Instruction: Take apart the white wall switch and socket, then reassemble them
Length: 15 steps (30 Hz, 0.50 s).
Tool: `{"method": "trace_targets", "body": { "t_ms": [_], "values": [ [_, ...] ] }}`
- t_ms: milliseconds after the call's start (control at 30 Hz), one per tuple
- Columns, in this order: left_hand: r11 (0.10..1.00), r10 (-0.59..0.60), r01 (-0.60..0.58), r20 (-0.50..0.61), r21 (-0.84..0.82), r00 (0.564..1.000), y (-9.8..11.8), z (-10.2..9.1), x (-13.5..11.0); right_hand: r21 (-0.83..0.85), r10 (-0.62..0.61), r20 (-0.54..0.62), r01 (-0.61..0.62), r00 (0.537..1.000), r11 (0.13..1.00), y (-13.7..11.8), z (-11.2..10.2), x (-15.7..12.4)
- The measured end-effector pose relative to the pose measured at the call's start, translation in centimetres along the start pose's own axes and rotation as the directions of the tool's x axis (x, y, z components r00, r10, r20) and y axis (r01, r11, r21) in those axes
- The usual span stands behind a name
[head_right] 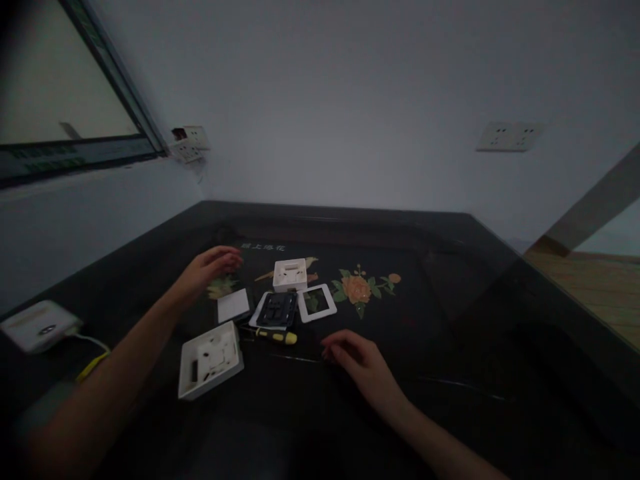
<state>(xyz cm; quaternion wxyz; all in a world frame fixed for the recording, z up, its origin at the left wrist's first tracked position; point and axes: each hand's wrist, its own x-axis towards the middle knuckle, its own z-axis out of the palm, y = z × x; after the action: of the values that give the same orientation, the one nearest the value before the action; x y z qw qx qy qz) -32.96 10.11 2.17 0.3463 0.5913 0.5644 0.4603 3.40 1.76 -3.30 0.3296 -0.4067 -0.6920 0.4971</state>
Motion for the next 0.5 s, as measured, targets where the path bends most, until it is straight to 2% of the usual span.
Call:
{"method": "trace_targets", "body": {
  "t_ms": [100, 200, 367, 500],
  "values": [
    [0.997, -0.08, 0.08, -0.079, -0.001, 0.994, -4.6, 0.2, 1.4, -0.208, -0.125, -0.041, 0.113, 0.991, 0.972, -0.2, 0.4, 3.0],
    [0.995, -0.103, 0.102, -0.064, -0.012, 0.993, -7.0, 1.2, 1.4, -0.424, -0.225, -0.051, 0.183, 0.973, 0.887, 0.1, 2.2, 6.9],
    [0.997, -0.071, 0.071, -0.011, -0.016, 0.997, -7.8, 1.8, 2.1, -0.677, -0.302, 0.006, 0.226, 0.953, 0.7, 0.0, 5.8, 11.9],
    [1.0, -0.003, 0.002, 0.029, 0.017, 1.0, -8.0, 2.5, 2.9, -0.771, -0.315, 0.055, 0.241, 0.947, 0.589, -0.1, 7.3, 13.5]
  ]
}}
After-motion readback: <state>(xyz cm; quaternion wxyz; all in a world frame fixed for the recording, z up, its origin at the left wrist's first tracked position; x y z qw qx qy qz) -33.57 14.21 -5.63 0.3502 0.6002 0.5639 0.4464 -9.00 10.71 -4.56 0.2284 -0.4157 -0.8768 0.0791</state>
